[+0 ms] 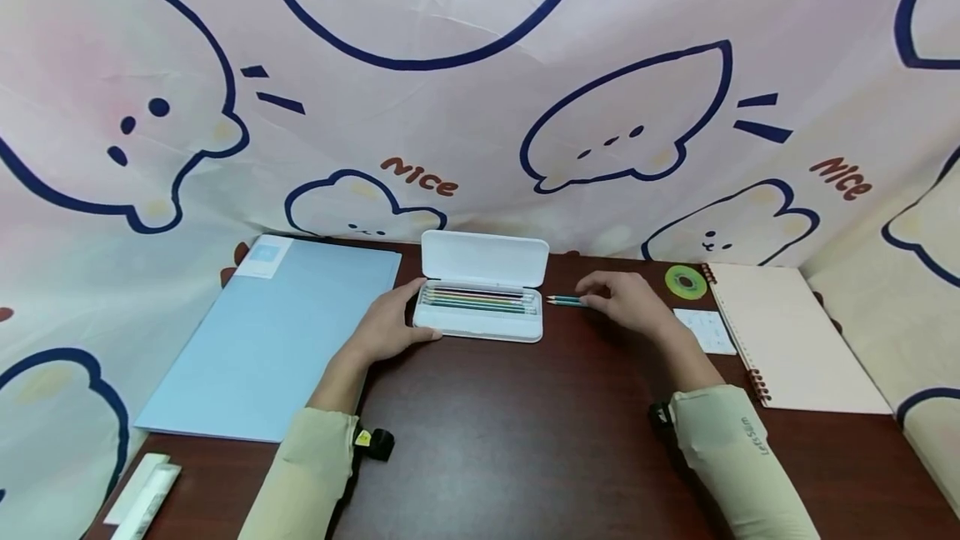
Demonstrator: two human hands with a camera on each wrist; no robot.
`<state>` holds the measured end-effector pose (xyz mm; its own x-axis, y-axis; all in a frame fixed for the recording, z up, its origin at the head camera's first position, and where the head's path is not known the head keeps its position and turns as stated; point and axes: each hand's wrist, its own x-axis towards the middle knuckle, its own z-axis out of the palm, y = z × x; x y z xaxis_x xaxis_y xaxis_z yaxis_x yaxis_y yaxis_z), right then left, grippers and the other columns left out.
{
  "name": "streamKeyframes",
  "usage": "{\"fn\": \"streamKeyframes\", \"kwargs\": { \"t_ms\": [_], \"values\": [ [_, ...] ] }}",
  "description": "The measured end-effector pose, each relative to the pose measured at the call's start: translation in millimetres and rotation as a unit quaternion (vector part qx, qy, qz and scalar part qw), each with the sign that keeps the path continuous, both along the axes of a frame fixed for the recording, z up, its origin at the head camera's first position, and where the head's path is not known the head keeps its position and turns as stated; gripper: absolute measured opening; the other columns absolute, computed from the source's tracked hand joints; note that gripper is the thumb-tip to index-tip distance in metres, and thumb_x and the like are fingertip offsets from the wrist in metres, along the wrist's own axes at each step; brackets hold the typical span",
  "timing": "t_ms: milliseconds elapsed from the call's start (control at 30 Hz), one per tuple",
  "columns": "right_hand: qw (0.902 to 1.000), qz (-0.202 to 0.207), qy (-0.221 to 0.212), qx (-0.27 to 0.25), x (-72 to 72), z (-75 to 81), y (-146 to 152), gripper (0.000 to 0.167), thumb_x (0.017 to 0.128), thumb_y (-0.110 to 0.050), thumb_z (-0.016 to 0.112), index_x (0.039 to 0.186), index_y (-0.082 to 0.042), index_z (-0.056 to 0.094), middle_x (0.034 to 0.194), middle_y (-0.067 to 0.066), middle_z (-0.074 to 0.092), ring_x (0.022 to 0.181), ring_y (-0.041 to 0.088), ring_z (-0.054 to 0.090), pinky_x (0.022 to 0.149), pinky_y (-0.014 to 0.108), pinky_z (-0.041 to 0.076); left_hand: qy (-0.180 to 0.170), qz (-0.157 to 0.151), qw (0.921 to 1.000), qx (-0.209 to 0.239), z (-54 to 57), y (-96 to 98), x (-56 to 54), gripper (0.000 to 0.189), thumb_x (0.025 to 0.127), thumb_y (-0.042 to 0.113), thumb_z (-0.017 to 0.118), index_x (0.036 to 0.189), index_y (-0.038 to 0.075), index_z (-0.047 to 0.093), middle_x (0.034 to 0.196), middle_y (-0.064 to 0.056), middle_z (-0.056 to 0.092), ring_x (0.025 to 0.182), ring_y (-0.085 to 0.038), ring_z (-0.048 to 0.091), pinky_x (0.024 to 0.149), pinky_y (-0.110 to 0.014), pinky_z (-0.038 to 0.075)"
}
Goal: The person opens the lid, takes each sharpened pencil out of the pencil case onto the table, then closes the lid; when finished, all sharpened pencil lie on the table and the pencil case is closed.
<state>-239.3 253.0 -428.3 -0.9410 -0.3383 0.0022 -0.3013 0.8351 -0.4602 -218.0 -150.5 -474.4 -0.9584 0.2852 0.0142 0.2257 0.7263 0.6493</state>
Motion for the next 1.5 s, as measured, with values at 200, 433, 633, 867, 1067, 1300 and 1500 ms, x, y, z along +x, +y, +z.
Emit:
{"fn": "streamKeyframes", "kwargs": {
  "t_ms": [200,433,633,867,1067,1300,1500],
  "values": [
    [0.9997,0.022,-0.003,-0.012,-0.5,-0.6,-25.9,0.013,0.097,-0.028,0.069,0.108,-0.023,0.075,0.101,-0.005,0.074,0.088,0.016,0.061,0.082,0.037,0.05,-0.017,0.007,0.9998,0.001,1.0,-0.5,1.2,0.093,0.081,0.035,0.086,0.157,0.015,0.037,0.151,-0.012,0.052,0.139,-0.035,0.048,0.114,-0.055,0.04],
    [0.9984,0.055,0.0,-0.012,-0.5,-1.8,-50.1,0.018,0.096,-0.027,0.07,0.112,-0.02,0.076,0.106,-0.004,0.076,0.09,0.014,0.062,0.082,0.037,0.053,-0.019,0.013,0.9997,-0.009,4.3,1.7,2.2,0.094,0.08,0.035,0.086,0.157,0.013,0.037,0.151,-0.013,0.052,0.138,-0.036,0.049,0.114,-0.055,0.04],
    [0.9966,0.082,-0.008,0.005,-2.4,-2.5,-67.3,0.02,0.097,-0.025,0.069,0.115,-0.018,0.077,0.102,-0.003,0.076,0.085,0.013,0.063,0.079,0.035,0.053,-0.017,0.015,0.9996,-0.016,5.2,3.0,3.2,0.094,0.08,0.036,0.086,0.157,0.013,0.037,0.151,-0.013,0.052,0.138,-0.035,0.05,0.113,-0.054,0.04],
    [0.9932,0.106,-0.021,0.045,-8.3,-6.4,-81.0,0.016,0.098,-0.025,0.068,0.11,-0.019,0.077,0.101,-0.006,0.076,0.089,0.012,0.065,0.085,0.037,0.054,-0.013,0.014,0.9997,-0.015,4.5,2.4,2.4,0.093,0.08,0.036,0.086,0.157,0.014,0.039,0.15,-0.011,0.054,0.136,-0.034,0.051,0.113,-0.054,0.041],
    [0.9909,0.108,-0.018,0.079,-9.0,-6.7,-89.8,0.01,0.097,-0.027,0.069,0.098,-0.025,0.079,0.094,-0.009,0.075,0.083,0.01,0.062,0.082,0.035,0.054,-0.013,0.011,0.9997,-0.016,5.8,4.0,3.6,0.094,0.08,0.036,0.086,0.157,0.013,0.038,0.152,-0.012,0.052,0.139,-0.035,0.049,0.114,-0.055,0.04],
    [0.9914,0.092,-0.039,0.084,-5.9,-0.9,-93.8,0.012,0.096,-0.028,0.07,0.098,-0.022,0.08,0.096,-0.008,0.076,0.085,0.011,0.064,0.083,0.035,0.055,-0.017,0.013,0.9997,-0.015,4.7,5.3,2.8,0.094,0.08,0.036,0.086,0.157,0.014,0.037,0.153,-0.012,0.05,0.14,-0.036,0.048,0.114,-0.055,0.04],
    [0.9897,0.09,-0.042,0.104,-3.8,1.6,-98.5,0.013,0.096,-0.028,0.07,0.101,-0.02,0.079,0.1,-0.005,0.076,0.086,0.013,0.063,0.083,0.036,0.055,-0.014,0.013,0.9997,-0.015,3.5,4.8,1.6,0.093,0.081,0.036,0.086,0.157,0.015,0.037,0.152,-0.011,0.052,0.138,-0.035,0.049,0.113,-0.055,0.04]
  ]
}}
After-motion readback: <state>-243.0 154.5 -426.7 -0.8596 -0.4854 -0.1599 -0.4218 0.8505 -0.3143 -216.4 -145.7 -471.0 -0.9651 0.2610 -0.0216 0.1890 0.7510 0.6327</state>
